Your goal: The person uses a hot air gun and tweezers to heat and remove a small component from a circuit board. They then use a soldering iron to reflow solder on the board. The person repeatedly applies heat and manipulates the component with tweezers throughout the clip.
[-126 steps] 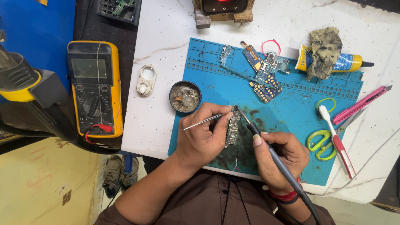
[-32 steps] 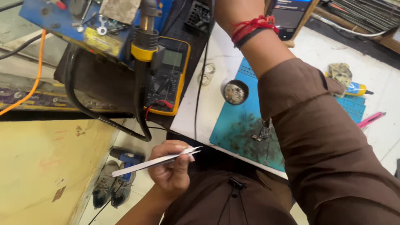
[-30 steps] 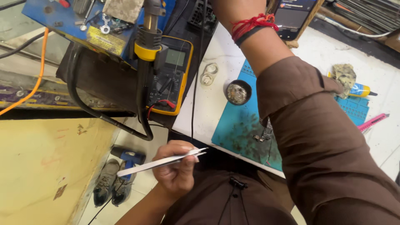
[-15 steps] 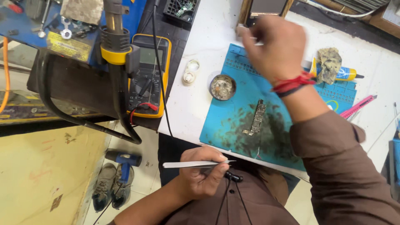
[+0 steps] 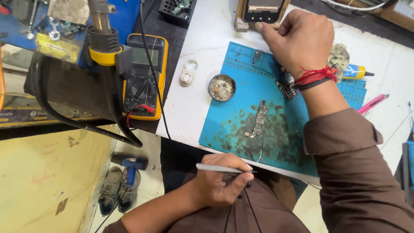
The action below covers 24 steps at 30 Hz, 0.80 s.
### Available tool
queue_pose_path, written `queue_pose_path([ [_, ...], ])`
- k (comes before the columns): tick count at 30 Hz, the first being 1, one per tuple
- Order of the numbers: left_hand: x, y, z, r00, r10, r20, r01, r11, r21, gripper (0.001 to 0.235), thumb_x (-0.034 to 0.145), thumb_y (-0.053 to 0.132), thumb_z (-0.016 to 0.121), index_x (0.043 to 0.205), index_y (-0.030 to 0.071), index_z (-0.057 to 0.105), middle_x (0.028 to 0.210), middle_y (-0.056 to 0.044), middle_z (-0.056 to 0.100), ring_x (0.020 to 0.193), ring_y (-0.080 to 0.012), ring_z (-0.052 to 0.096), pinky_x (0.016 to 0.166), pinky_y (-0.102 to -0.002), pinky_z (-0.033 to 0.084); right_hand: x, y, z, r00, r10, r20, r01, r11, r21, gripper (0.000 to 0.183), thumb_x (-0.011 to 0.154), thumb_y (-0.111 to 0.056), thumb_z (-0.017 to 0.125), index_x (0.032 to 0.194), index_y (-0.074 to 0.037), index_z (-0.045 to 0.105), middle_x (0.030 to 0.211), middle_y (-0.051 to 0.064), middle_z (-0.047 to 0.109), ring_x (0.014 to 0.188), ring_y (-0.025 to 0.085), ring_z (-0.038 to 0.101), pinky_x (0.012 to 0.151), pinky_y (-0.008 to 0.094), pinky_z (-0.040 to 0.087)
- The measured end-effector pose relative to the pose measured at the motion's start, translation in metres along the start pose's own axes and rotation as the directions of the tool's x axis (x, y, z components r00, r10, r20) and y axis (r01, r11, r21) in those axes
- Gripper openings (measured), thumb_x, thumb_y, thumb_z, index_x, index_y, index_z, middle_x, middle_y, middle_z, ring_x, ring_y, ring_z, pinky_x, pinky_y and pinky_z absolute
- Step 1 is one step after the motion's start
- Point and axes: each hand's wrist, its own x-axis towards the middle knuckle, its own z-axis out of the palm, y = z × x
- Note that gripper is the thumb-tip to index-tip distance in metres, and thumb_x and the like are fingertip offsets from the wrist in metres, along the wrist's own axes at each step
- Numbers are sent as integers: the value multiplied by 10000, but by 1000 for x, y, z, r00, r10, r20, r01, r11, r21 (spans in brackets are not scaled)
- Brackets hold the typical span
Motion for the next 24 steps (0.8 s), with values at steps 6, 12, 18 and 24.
queue_pose_path([
  [6,5,-4,6,1000,8,9,-7,999,-39,141,1004,125,736,1021,52,617,879,-86,706,727,-225,711,650,-320,554,4,5,0,1000,9,18,-10,999,42,394,918,-435,876,736,-121,722,626,54,656,539,245,643,560,367,517],
  [12,4,-5,8,999,-4,45,5,1000,-24,147,999,134,749,1013,62,622,873,-81,714,709,-225,698,649,-325,547,14,-7,8,998,-54,-19,52,996,-78,453,867,-503,896,692,-126,715,570,50,646,470,254,617,469,377,479],
  [18,6,-8,4,1000,-10,30,9,1000,4,157,991,138,748,1029,55,620,858,-84,701,702,-229,693,632,-329,535,-1,1,4,1000,14,16,-14,1000,26,408,919,-402,860,672,-112,712,594,63,629,521,267,619,552,375,505],
  [24,8,-8,7,998,5,62,-5,1000,0,162,995,147,748,1037,64,615,887,-78,708,734,-235,704,661,-333,549,-2,5,3,1000,-14,3,14,1000,9,392,909,-384,867,671,-113,712,596,66,628,514,262,609,552,368,503],
])
